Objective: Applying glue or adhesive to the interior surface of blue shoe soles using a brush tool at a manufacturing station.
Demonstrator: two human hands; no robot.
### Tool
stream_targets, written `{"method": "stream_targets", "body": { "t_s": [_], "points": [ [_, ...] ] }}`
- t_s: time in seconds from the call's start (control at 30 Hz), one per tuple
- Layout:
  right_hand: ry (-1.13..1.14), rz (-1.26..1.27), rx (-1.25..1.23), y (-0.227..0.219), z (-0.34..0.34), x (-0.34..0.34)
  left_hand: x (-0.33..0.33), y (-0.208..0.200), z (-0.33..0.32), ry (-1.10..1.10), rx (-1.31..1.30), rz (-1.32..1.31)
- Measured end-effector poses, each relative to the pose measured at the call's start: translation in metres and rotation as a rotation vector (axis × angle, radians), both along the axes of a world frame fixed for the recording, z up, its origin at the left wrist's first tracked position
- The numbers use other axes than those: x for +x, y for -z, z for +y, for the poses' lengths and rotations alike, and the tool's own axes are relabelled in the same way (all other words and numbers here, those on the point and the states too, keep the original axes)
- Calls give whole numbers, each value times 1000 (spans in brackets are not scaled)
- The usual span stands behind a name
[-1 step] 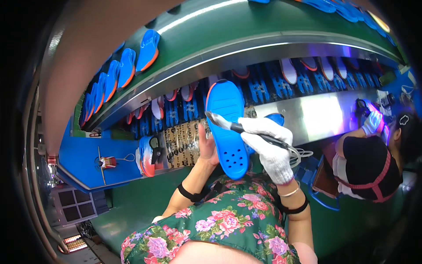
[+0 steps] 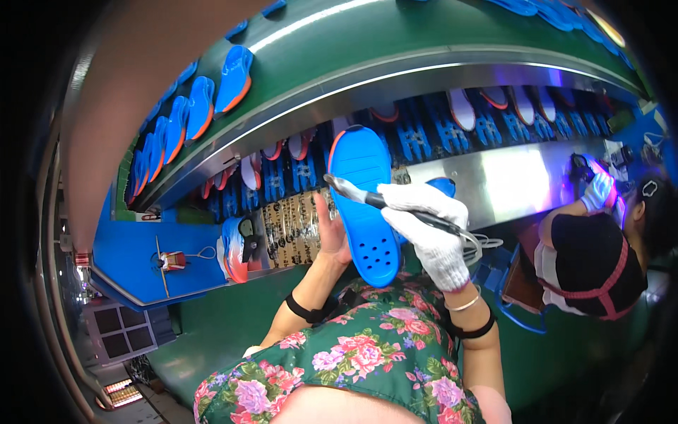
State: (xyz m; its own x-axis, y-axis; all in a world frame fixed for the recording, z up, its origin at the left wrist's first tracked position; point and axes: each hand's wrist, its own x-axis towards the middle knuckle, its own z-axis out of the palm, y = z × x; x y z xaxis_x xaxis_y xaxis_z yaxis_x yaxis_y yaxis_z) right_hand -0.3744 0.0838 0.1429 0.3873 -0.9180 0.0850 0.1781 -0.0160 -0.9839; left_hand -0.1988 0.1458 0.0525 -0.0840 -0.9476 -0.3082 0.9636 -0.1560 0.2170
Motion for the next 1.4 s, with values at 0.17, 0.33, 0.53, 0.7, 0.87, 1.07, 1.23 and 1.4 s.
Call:
{"method": "stream_targets", "body": {
  "t_s": [0.17, 0.33, 0.53, 0.7, 0.87, 1.07, 1.23, 1.4],
  "points": [
    [19, 118, -161, -5, -4, 16, 3, 2, -7, 90, -308, 262],
    [147, 238, -763, -8, -16, 30, 1, -7, 3, -29, -31, 180],
    [156, 404, -904, -2, -1, 28, -19, -11, 11, -56, 74, -309],
    [40, 331, -919, -1, 11, 37, -6, -11, 14, 59, -21, -334],
    [252, 217, -719, 7, 7, 38, -5, -5, 20, 97, -9, -313],
    [-48, 210, -842, 9, 26, 35, 3, -2, 23, 112, -25, -324],
    [167, 202, -634, 26, 17, 22, -2, 11, 13, 93, -222, 2],
    [-18, 236, -910, 19, 24, 21, 2, 9, 16, 52, 10, -428]
  ]
}}
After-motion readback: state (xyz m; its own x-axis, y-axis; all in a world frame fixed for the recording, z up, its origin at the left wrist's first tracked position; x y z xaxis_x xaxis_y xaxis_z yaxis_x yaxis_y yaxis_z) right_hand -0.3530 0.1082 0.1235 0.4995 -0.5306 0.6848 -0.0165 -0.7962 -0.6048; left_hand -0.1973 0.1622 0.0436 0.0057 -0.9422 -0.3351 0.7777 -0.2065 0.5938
